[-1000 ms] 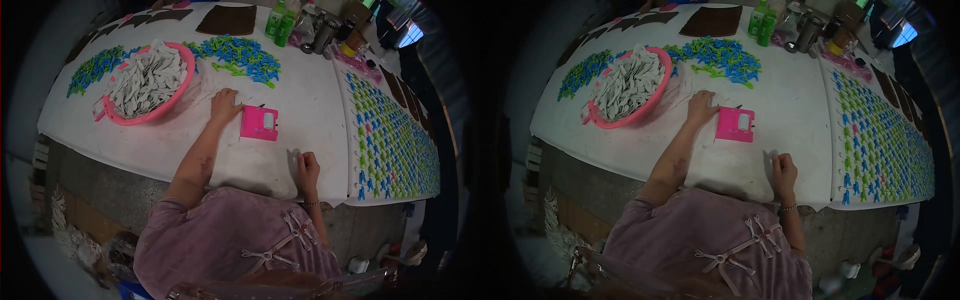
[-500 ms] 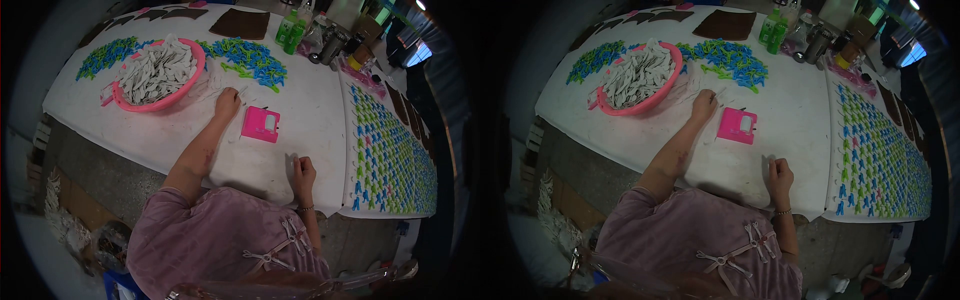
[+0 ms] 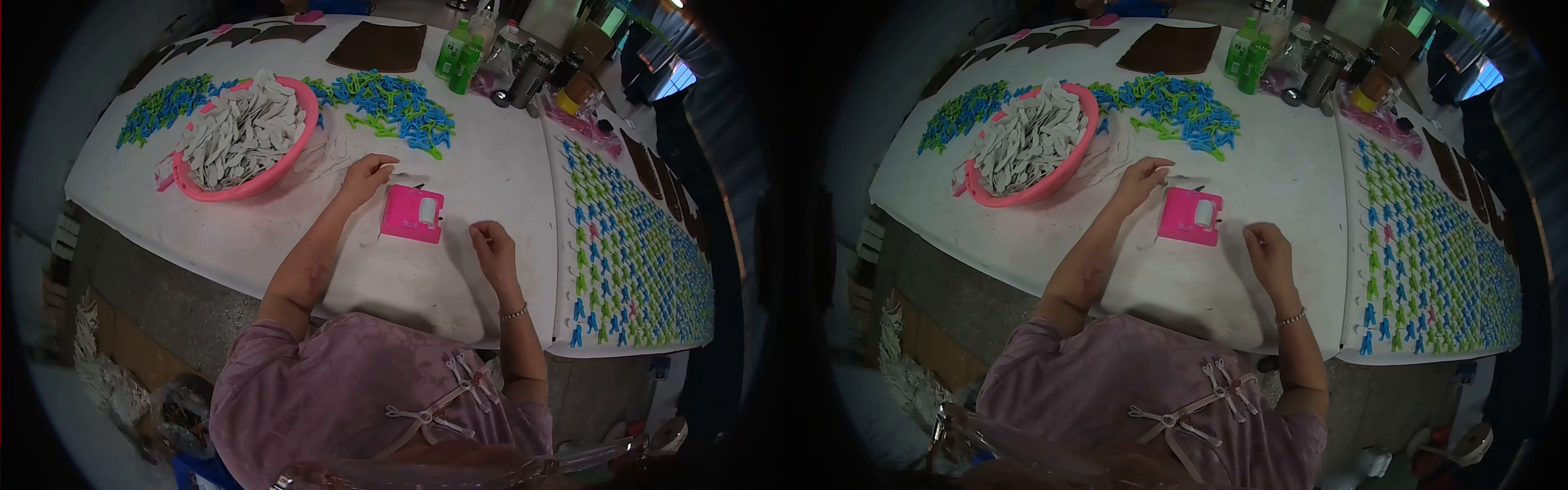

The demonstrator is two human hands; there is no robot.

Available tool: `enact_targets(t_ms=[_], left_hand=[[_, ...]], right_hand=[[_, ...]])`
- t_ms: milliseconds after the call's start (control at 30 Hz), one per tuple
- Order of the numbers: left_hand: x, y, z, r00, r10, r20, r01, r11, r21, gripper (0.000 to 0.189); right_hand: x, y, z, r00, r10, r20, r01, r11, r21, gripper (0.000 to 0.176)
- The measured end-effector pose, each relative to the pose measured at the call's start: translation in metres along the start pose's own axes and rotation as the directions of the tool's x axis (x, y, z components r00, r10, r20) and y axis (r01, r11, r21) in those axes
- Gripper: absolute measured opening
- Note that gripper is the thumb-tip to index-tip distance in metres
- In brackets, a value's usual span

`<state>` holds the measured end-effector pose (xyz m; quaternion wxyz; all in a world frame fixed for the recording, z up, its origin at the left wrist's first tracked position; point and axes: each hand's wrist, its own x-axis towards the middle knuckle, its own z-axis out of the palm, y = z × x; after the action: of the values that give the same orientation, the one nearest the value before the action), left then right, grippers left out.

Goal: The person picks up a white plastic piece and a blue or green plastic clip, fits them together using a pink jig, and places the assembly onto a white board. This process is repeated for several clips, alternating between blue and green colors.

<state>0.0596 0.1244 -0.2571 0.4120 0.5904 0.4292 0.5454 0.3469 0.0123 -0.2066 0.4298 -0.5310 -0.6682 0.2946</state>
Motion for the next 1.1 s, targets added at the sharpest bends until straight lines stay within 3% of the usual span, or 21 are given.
enact_targets(t_ms=[33,100,167,233,300,367,433,600,733,933,1000,1100], left_hand=[[-0.003,0.016,0.002,0.995,0.028,0.094,-0.031,0.999,0.033,0.014],[-0.006,0.039,0.005,0.987,-0.011,0.163,0.007,1.0,0.028,0.013],[-0.007,0.052,0.007,0.972,-0.048,0.229,0.043,0.999,0.029,0.012],[-0.009,0.058,0.01,0.97,0.013,0.242,-0.013,1.0,-0.002,0.013],[-0.011,0.066,0.012,0.974,0.029,0.225,-0.025,0.999,-0.021,0.013],[-0.013,0.066,0.016,0.977,0.044,0.208,-0.036,0.998,-0.043,0.012],[-0.012,0.063,0.019,0.944,0.268,0.194,-0.285,0.956,0.064,0.009],[-0.015,0.062,0.024,0.936,0.299,0.186,-0.326,0.935,0.14,0.007],[-0.018,0.069,0.02,0.906,0.362,0.219,-0.413,0.871,0.265,0.009],[-0.024,0.065,0.013,0.917,0.332,0.222,-0.384,0.885,0.262,0.012],[-0.023,0.059,0.01,0.923,0.289,0.255,-0.361,0.879,0.311,0.011],[-0.024,0.047,0.011,0.923,0.23,0.307,-0.337,0.869,0.363,0.009]], right_hand=[[0.014,-0.011,0.005,1.0,0.007,0.003,-0.007,1.0,-0.004,0.013],[0.04,-0.03,0.017,0.948,-0.318,-0.022,0.314,0.944,-0.102,0.012],[0.059,-0.037,0.029,0.946,-0.323,0.019,0.324,0.944,-0.067,0.014],[0.067,-0.034,0.035,0.944,-0.325,0.061,0.327,0.945,-0.027,0.016],[0.069,-0.028,0.04,0.968,-0.157,0.197,0.153,0.988,0.034,0.016],[0.066,-0.021,0.042,0.969,-0.139,0.204,0.131,0.99,0.054,0.015],[0.064,-0.013,0.045,0.97,-0.126,0.208,0.113,0.991,0.072,0.015],[0.064,0.006,0.055,0.937,-0.331,0.11,0.34,0.937,-0.079,0.016],[0.064,0.005,0.062,0.956,-0.271,0.116,0.275,0.961,-0.022,0.015],[0.065,0.006,0.065,0.933,-0.335,0.132,0.339,0.941,-0.012,0.014],[0.066,0.009,0.061,0.901,-0.42,0.107,0.429,0.9,-0.079,0.017],[0.062,0.013,0.052,0.902,-0.41,0.137,0.428,0.892,-0.144,0.02]])
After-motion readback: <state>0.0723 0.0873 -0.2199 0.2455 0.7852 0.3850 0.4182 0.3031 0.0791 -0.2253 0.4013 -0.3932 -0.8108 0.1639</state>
